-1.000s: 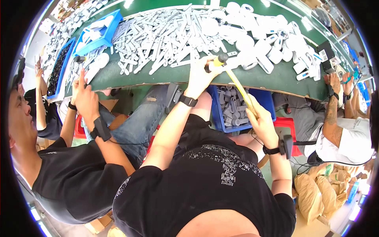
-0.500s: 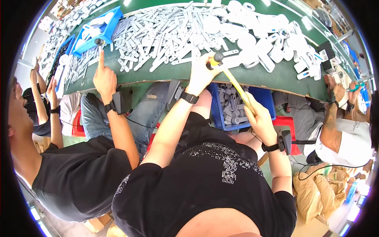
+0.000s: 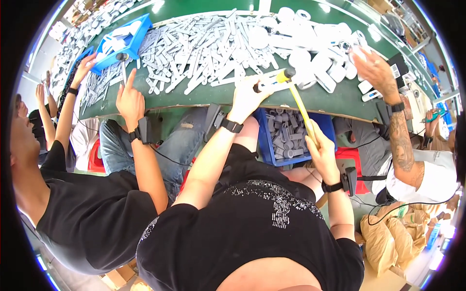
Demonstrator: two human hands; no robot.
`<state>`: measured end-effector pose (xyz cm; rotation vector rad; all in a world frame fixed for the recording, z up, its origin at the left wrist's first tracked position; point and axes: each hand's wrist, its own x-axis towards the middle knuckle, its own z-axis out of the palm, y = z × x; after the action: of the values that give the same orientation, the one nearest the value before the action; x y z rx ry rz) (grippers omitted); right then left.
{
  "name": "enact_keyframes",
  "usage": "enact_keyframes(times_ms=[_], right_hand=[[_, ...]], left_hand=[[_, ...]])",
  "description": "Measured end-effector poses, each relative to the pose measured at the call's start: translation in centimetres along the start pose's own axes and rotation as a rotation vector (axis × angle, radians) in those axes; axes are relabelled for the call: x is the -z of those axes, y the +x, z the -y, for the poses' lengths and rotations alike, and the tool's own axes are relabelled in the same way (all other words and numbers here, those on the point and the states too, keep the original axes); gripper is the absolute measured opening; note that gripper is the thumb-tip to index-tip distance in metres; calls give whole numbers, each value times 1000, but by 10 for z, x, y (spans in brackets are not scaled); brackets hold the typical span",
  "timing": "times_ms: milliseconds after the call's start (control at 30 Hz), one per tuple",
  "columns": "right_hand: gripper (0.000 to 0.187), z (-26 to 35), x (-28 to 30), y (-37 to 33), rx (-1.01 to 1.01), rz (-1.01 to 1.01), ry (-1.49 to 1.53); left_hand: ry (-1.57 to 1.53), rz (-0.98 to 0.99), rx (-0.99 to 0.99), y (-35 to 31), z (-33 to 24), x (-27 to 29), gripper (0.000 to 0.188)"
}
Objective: Assembling plastic components using a small yellow-handled hammer on a factory production line.
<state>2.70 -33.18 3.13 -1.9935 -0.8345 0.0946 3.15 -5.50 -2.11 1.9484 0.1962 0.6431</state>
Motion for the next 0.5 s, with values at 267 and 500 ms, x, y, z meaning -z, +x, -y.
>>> enact_keyframes(times_ms=[267,500], right_hand=[[48,10,2,-11,-210,-118,230],[50,-14,1,-36,-209,-198,234]], left_hand=[[363,-48,-269,23,-36,-11,41],[329,106,-141,47,-14,-2,24]])
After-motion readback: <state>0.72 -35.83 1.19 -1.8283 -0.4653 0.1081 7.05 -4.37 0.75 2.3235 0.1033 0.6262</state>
